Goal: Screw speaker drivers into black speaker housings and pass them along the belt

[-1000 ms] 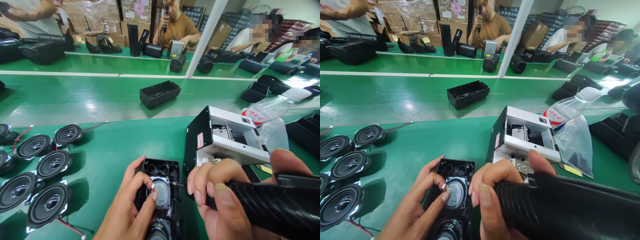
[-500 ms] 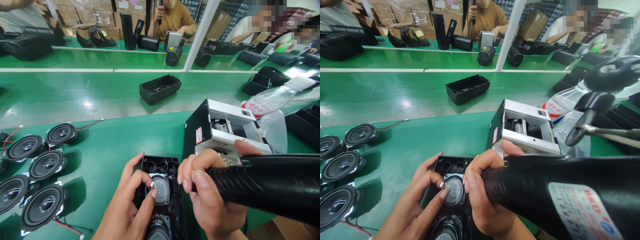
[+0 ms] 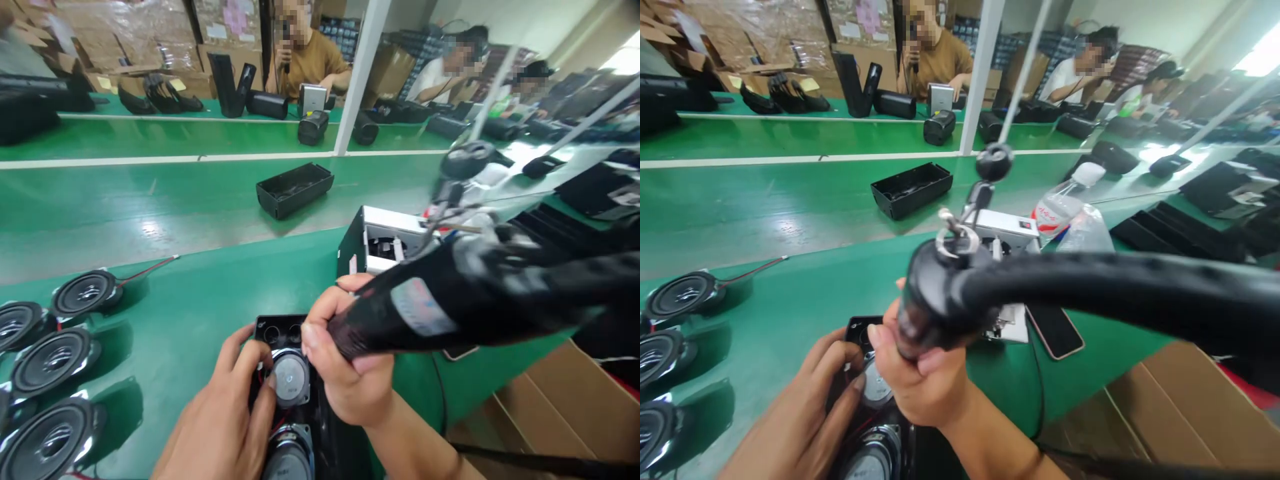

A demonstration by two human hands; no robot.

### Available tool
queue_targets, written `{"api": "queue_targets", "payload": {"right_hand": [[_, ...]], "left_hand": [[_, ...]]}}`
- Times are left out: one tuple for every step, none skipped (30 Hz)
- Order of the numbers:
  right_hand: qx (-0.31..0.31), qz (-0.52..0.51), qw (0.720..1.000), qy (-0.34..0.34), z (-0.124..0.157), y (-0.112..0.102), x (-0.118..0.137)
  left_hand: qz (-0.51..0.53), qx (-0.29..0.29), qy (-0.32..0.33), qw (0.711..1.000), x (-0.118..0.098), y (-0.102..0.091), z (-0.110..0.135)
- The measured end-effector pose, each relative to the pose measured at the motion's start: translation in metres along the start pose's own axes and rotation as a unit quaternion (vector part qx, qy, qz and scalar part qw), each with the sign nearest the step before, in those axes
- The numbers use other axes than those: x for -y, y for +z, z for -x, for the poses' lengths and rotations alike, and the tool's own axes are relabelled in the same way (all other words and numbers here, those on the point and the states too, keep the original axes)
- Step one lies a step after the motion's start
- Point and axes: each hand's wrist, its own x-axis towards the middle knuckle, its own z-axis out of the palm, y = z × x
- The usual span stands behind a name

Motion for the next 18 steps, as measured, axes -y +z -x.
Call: {"api": "queue_targets", "payload": {"right_hand": [[-0.001, 0.003, 1.0, -0.005, -0.001, 0.002, 0.0], [-0.002, 0.004, 1.0, -0.011, -0.003, 0.004, 0.0], [-0.004, 0.005, 1.0, -0.018, -0.004, 0.006, 0.001], [-0.006, 0.003, 1.0, -0.025, -0.004, 0.007, 0.002], [-0.009, 0.0, 0.999, -0.031, -0.005, 0.007, 0.004], [-0.013, -0.005, 0.999, -0.039, -0.005, 0.006, 0.008], [-0.022, -0.012, 0.998, -0.049, -0.005, 0.003, 0.014], [-0.039, -0.022, 0.997, -0.063, -0.005, -0.002, 0.021], [-0.065, -0.027, 0.994, -0.081, -0.006, -0.01, 0.029], [-0.094, -0.027, 0.99, -0.101, -0.007, -0.019, 0.039], [-0.123, -0.021, 0.985, -0.12, -0.01, -0.03, 0.048], [-0.144, 0.002, 0.98, -0.136, -0.013, -0.041, 0.056], [-0.152, 0.02, 0.978, -0.141, -0.017, -0.052, 0.062], [-0.158, 0.04, 0.975, -0.149, -0.021, -0.061, 0.066], [-0.165, 0.061, 0.972, -0.157, -0.025, -0.069, 0.068], [-0.173, 0.079, 0.968, -0.167, -0.029, -0.073, 0.067], [-0.18, 0.097, 0.963, -0.176, -0.031, -0.075, 0.065], [-0.186, 0.113, 0.959, -0.181, -0.033, -0.075, 0.063]], "left_hand": [[0.001, 0.004, 0.001, 1.0, 0.0, -0.001, -0.001], [0.007, 0.002, 0.002, 1.0, -0.001, -0.001, -0.002], [0.017, -0.003, 0.002, 1.0, -0.002, -0.001, -0.003], [0.027, -0.01, 0.001, 1.0, -0.003, -0.002, -0.003], [0.037, -0.015, 0.001, 0.999, -0.004, -0.002, -0.004], [0.046, -0.016, 0.001, 0.999, -0.005, -0.003, -0.004], [0.054, -0.014, 0.0, 0.998, -0.005, -0.004, -0.005], [0.059, -0.01, 0.001, 0.998, -0.004, -0.004, -0.005], [0.063, -0.007, 0.001, 0.998, -0.003, -0.005, -0.005], [0.066, -0.008, -0.002, 0.998, -0.002, -0.006, -0.006], [0.068, -0.015, -0.009, 0.998, -0.001, -0.006, -0.006], [0.07, -0.023, -0.017, 0.997, 0.0, -0.006, -0.007], [0.073, -0.032, -0.024, 0.997, 0.001, -0.006, -0.008], [0.077, -0.037, -0.031, 0.996, 0.002, -0.006, -0.01], [0.084, -0.039, -0.035, 0.995, 0.002, -0.005, -0.012], [0.091, -0.038, -0.037, 0.994, 0.003, -0.004, -0.015], [0.097, -0.036, -0.035, 0.994, 0.003, -0.003, -0.017], [0.103, -0.034, -0.032, 0.994, 0.003, -0.001, -0.02]]}}
